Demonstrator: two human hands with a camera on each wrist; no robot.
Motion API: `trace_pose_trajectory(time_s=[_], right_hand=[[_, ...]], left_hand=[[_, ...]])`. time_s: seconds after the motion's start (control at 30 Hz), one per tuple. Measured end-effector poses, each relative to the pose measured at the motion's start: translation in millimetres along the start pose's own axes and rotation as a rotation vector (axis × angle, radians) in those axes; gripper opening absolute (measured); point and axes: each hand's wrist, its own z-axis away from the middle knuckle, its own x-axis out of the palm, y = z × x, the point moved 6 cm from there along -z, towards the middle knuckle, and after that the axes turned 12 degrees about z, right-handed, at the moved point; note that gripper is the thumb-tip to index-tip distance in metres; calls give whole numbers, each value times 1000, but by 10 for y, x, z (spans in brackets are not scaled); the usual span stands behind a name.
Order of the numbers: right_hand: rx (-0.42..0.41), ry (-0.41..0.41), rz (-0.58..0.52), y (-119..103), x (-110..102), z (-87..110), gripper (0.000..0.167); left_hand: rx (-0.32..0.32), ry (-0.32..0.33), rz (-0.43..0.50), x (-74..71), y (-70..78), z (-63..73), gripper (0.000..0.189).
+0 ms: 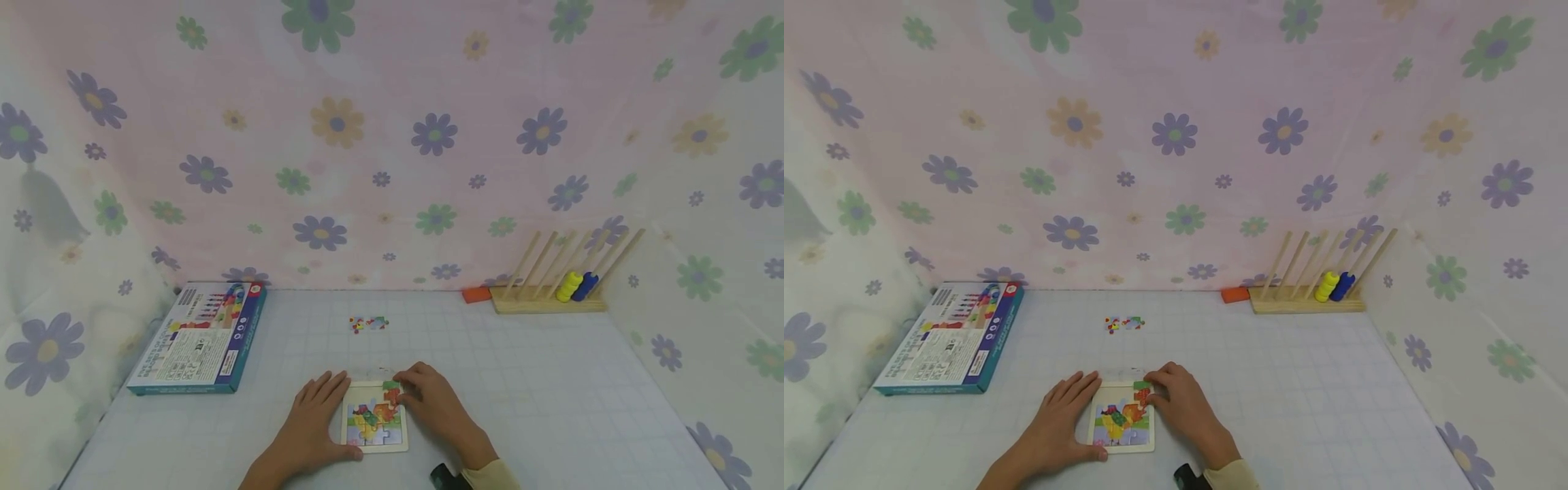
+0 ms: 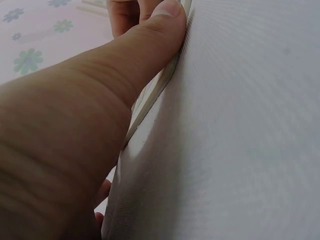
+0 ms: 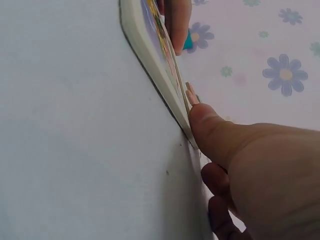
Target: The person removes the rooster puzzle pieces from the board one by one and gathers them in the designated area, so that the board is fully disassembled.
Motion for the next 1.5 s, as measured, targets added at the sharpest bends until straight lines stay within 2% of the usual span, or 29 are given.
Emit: trace_pose_trajectory(time_s=[0.27,0.43,0.6,0.8,1.07,1.33,1.5], right_hand=[[98,1,-80,217,99,-15,26],[105,57,-101,304,73,-89,26],[105,116,-84,404,29,-316,25],[91,138,-51,593,12,-660,26],[103,108,-49,688,-26,-952,29],[196,25,-61,715,-36,-1084,29],[216,3,-76,700,-38,-1108,28]], left_hand=[[-12,-4,17,27,-8,0,123],[-21,-13,16,26,-12,-8,123],[-18,-7,14,8,-12,-6,123],[-8,3,14,27,-22,-11,123],[-18,4,17,20,-29,-9,122],[-22,-5,19,9,2,-6,121],[-29,-7,19,5,2,2,121]])
